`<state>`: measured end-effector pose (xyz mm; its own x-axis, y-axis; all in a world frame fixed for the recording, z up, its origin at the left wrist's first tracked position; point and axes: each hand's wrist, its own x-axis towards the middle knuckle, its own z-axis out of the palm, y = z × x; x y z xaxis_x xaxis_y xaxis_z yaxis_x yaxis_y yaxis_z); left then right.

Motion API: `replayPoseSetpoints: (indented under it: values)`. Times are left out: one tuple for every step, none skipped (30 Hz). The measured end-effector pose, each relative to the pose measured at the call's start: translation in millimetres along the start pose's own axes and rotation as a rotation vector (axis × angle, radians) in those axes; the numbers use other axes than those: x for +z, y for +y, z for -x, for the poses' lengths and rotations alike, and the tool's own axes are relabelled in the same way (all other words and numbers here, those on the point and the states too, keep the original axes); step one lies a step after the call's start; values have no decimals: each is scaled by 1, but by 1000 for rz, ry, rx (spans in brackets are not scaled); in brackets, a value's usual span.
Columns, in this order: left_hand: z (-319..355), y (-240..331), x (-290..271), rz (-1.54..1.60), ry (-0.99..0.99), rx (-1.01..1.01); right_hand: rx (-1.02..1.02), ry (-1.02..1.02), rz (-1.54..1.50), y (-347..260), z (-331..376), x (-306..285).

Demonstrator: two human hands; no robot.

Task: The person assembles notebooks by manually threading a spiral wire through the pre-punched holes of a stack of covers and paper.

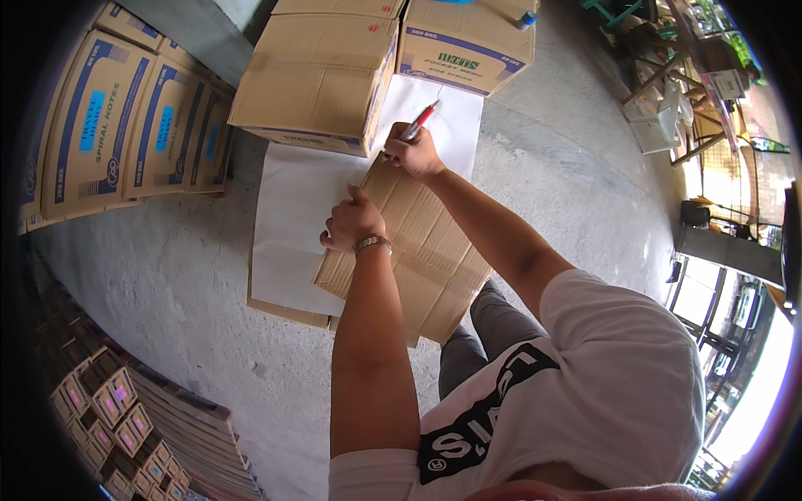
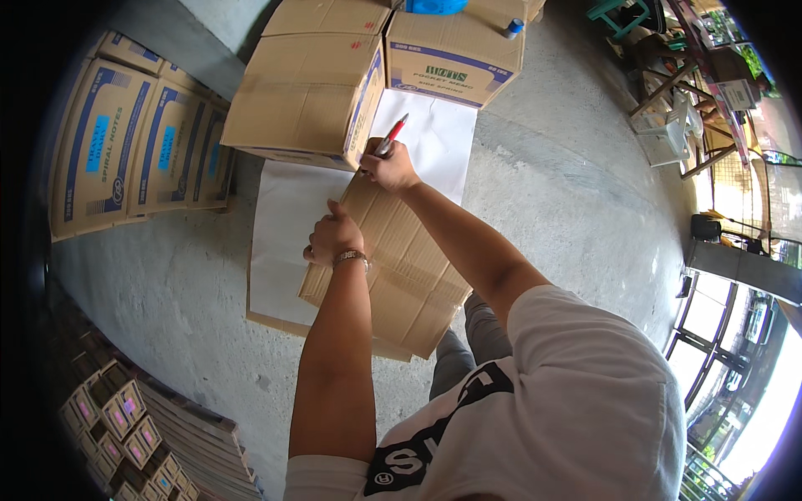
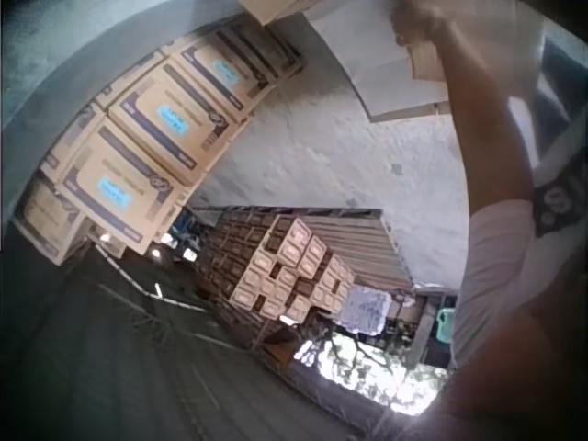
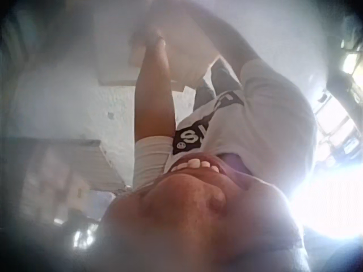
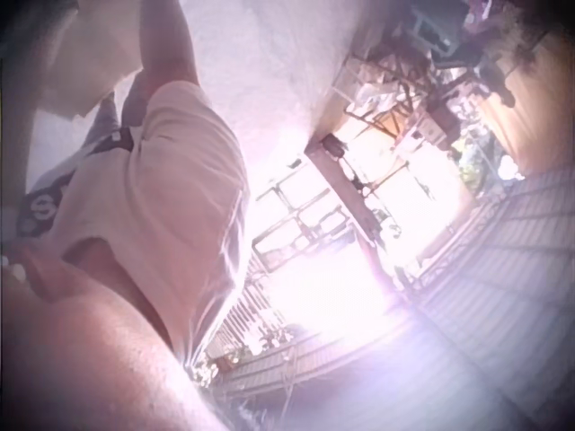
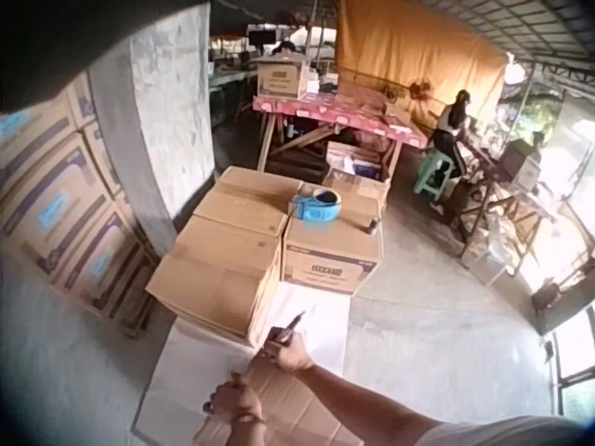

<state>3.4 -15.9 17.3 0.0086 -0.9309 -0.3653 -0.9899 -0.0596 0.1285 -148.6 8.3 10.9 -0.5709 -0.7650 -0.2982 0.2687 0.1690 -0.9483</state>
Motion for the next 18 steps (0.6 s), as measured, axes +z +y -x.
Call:
replayPoseSetpoints:
  values:
    - [0,3,1,5,2,-1,-43,-3,34,2,1,-1]
    - [-2,4,1,10,5,-2,-69,-16,74,3,2,-1]
    - [0,3,3,5,27,7,-89,-25,113,6,6,-3]
    - [1,1,5,0,50,16,-110,-34,152,8,9,-3]
    - [2,-1,7,-5,73,25,-164,-33,221,11,10,-2]
    - [2,-1,7,-3,68,22,-220,-33,291,10,10,-1]
    - [3,-1,7,-2,61,18,-275,-35,362,10,10,0]
    - [4,-1,8,-1,54,13,-329,-37,432,10,11,1]
    - [4,-1,8,-7,53,15,-395,-44,468,13,10,-1]
    - [4,-2,9,-14,49,17,-342,-54,428,16,8,-4]
    - [4,-3,11,-21,42,18,-284,-63,389,20,7,-6]
    - [4,-1,8,-38,18,19,-220,-67,344,24,8,-9]
    - [4,-1,4,-61,-14,13,-217,-51,399,25,9,-8]
    - [3,2,1,-85,-50,8,-254,-65,439,28,2,-9]
    - [0,2,1,-100,-42,0,-295,-73,519,24,1,-8]
    - [-2,3,2,-112,-39,-10,-307,-62,546,24,-1,-7]
    - [-4,4,1,-91,-17,-9,-272,-58,588,18,-2,-4]
    - [-5,4,-1,-70,5,-3,-341,-25,597,13,-3,0]
